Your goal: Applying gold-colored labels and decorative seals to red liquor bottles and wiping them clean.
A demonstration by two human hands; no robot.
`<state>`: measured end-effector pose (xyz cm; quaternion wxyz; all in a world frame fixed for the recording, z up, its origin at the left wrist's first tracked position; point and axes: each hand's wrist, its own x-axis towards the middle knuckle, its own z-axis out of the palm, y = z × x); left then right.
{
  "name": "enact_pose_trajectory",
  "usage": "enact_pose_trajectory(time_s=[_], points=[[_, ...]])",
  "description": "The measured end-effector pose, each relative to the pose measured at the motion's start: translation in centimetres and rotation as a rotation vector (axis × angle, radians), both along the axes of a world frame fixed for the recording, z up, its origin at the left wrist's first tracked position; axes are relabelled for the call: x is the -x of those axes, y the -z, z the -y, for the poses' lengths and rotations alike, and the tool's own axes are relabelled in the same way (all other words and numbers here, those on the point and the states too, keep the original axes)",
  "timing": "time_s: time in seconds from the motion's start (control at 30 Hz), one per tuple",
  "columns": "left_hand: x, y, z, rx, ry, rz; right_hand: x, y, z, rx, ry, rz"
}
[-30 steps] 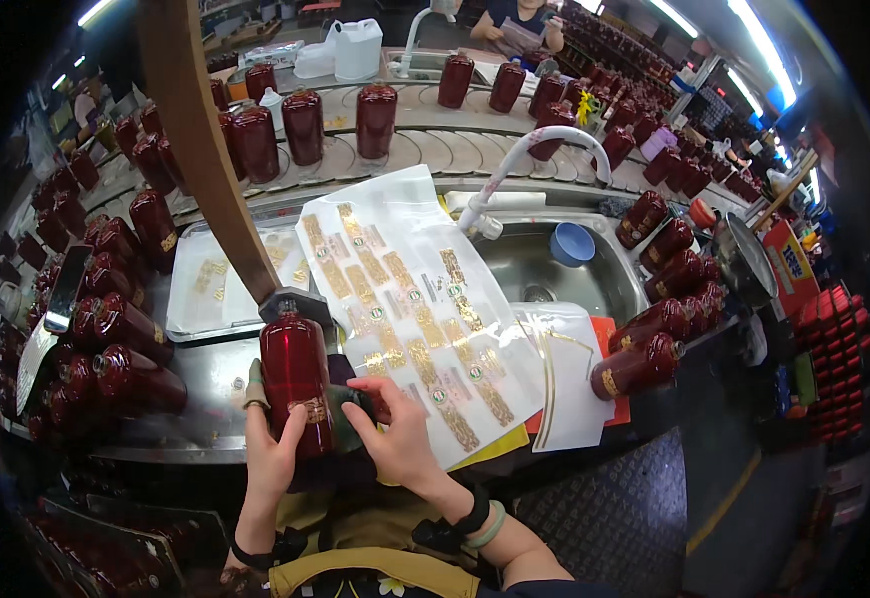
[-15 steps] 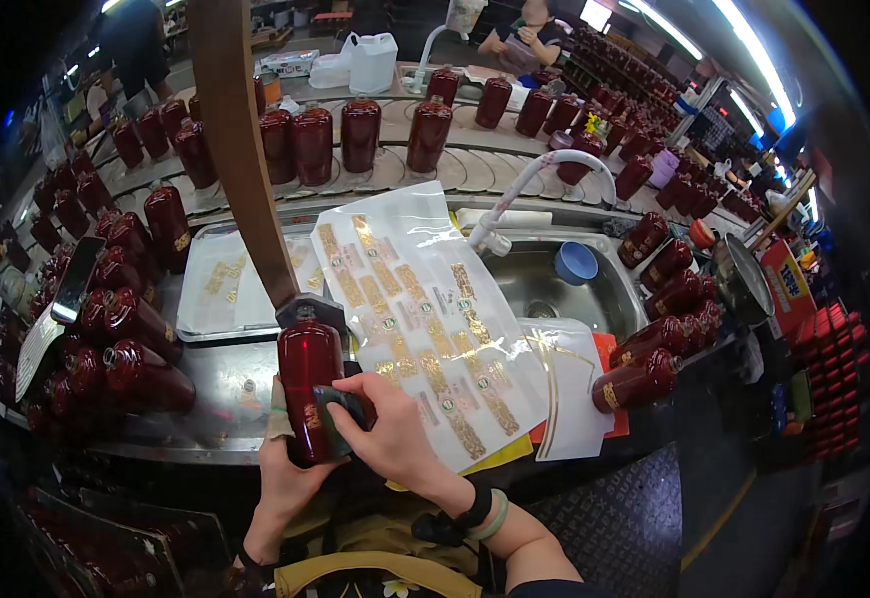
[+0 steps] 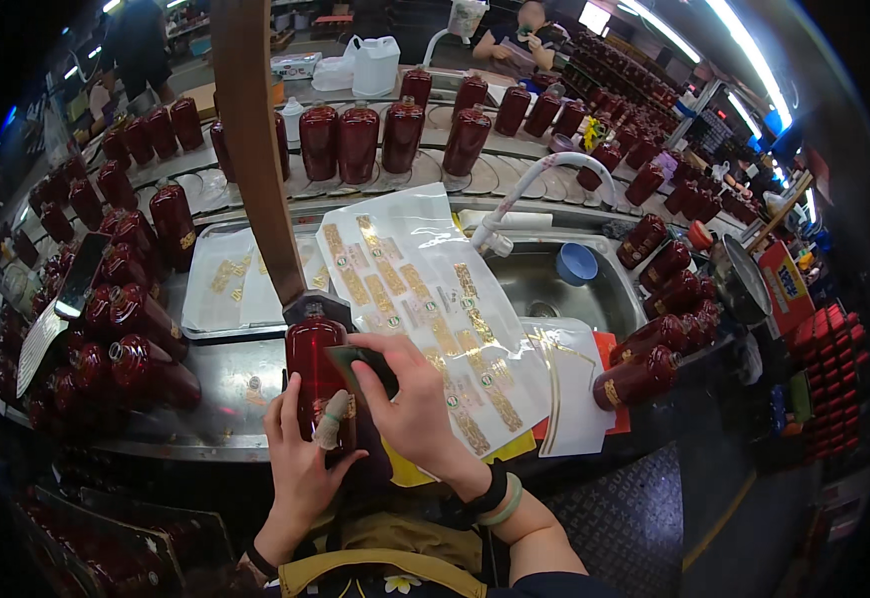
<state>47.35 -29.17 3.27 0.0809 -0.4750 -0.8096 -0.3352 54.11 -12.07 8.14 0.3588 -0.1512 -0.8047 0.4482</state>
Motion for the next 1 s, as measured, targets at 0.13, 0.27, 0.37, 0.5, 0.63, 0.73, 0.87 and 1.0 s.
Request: enact_pose_trajectory(time_s=[0.13,0.27,0.37,0.5,0.63,0.73,0.87,1.0], points=[[-0.3,-0.3,-0.2,0.017,-0.003,-0.041,-1.2,-0.1,-0.8,-0.025,-0.014,0.053],[-0.8,0.0,0.1,0.013,-0.026,-0.062,-1.7,0.4,-0.9,-0.009,0.019,0.068],[-0.9,0.8,0.3,-0.024,-0.031,-0.033,-1.6,0.5,-0.6,0.021,0.031,0.028],[-0.7,1.6,0.6,-0.071,-0.032,-0.021,-1.6,0.6,-0.6,-0.095,0.008,0.045],[-0.6,1.6,0.6,-0.087,-0.023,-0.019,-1.0,0.6,-0.9,-0.427,-0.038,-0.063],[-0.5,1.5,0.6,-0.089,-0.011,-0.027,-0.9,0.8,-1.3,-0.567,-0.061,-0.085],[-0.3,2.7,1.1,-0.167,-0.02,0.019,-1.2,1.7,-0.6,-0.821,-0.194,-0.081],[0.2,3.8,1.3,-0.297,-0.042,0.235,-2.1,2.2,1.8,-0.811,-0.477,-0.065]])
